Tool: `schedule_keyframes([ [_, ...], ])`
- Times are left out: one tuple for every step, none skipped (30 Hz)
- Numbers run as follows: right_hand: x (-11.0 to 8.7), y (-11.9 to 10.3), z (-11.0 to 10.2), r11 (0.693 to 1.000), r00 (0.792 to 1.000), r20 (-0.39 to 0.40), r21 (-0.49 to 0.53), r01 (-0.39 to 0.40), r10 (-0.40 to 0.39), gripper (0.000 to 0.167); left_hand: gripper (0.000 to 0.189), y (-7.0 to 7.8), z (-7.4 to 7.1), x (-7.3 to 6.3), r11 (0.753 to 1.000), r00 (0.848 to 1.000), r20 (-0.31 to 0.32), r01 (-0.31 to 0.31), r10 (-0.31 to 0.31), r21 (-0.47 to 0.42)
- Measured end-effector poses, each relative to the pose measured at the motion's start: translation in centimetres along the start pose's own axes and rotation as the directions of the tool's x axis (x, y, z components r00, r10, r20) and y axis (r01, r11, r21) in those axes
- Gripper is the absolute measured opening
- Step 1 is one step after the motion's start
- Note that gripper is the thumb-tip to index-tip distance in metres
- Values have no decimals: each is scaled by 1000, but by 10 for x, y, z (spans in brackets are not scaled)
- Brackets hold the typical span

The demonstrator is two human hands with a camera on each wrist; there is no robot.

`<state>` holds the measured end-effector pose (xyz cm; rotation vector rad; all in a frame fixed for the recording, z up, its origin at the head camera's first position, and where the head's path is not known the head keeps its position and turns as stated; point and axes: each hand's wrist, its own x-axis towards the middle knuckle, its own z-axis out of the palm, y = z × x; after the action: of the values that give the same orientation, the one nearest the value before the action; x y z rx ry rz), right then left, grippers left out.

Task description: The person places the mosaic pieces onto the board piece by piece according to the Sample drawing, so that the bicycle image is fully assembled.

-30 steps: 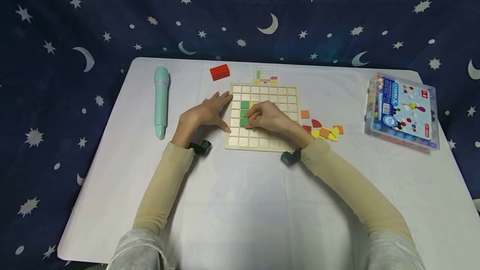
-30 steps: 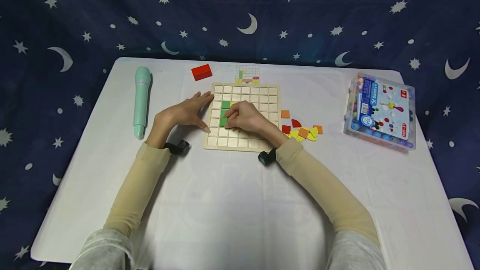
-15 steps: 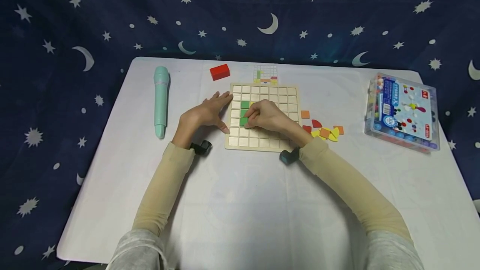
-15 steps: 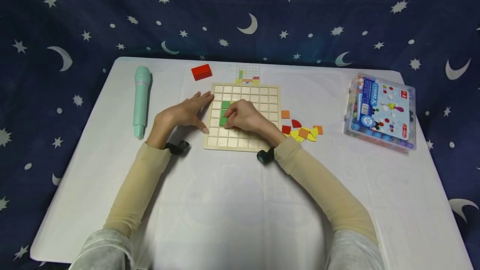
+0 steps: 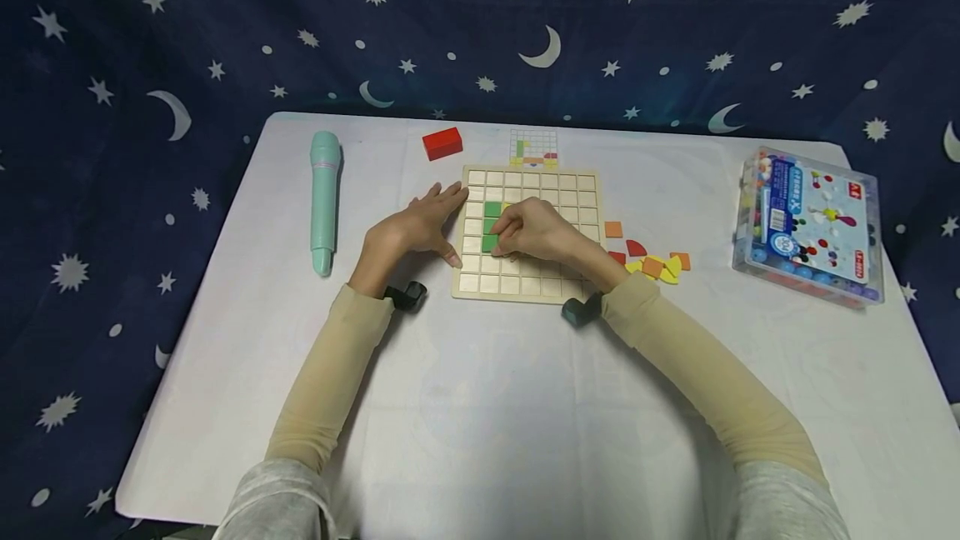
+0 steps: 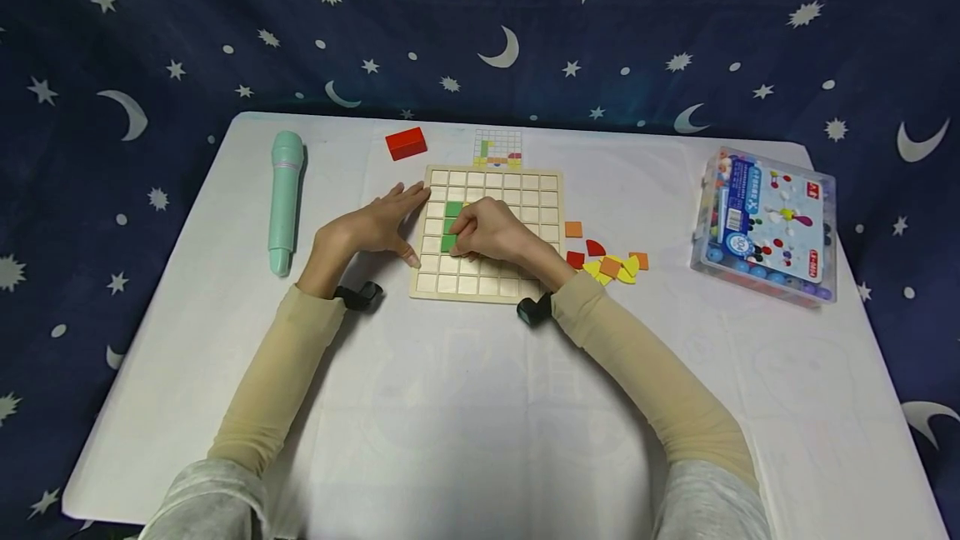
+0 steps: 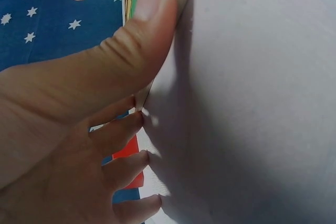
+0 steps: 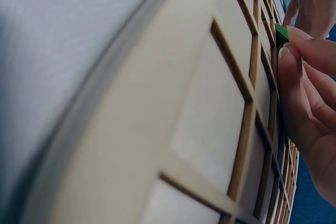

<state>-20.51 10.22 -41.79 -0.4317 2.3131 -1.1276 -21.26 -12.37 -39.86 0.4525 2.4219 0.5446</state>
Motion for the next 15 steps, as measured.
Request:
schedule_keyframes([
  [0,0,0,1000,1000,1,0,0,0,27,125,0,0,0,1000,1000,0,0,0,2],
  [0,0,0,1000,1000,1,-3,1,-1,27,125,0,0,0,1000,1000,0,0,0,5],
  [0,0,0,1000,1000,0,-6,5,-5,27,126,0,0,0,1000,1000,0,1,-1,5],
  [1,0,0,1000,1000,-4,-12,11,-11,27,126,0,-1,1,1000,1000,-1,3,-3,5],
  [1,0,0,1000,1000,-6,-16,15,-15,27,126,0,-1,1,1000,1000,-3,3,-3,4],
  [1,-1,0,1000,1000,-8,-19,20,-20,27,126,0,-2,1,1000,1000,-3,4,-4,4],
  [2,-1,0,999,1000,-12,-22,24,-25,27,126,-1,-2,1,1000,1000,-3,5,-5,3],
  [2,-1,0,999,999,-15,-28,28,-29,27,126,-1,-2,1,1000,1000,-2,5,-5,2],
  [2,-1,0,999,999,-17,-29,27,-27,28,126,-2,-2,2,1000,1000,1,4,-4,1],
  [1,0,0,999,999,-22,-32,26,-26,27,125,-2,-2,2,1000,1000,4,1,-1,3],
  [1,0,0,999,999,-27,-36,24,-25,27,125,-1,-2,2,1000,1000,7,-2,2,5],
  [0,0,1,999,999,-33,-43,23,-24,27,125,-1,-2,2,1000,1000,9,-3,3,5],
  [-1,0,1,998,999,-38,-56,21,-23,27,124,-1,-2,2,1000,1000,10,-5,5,5],
  [-2,0,2,998,999,-43,-67,18,-21,27,124,-1,-2,1,1000,1000,11,-8,8,6],
  [-3,0,2,997,999,-46,-76,17,-21,27,124,0,-1,1,1000,1000,11,-9,9,7],
])
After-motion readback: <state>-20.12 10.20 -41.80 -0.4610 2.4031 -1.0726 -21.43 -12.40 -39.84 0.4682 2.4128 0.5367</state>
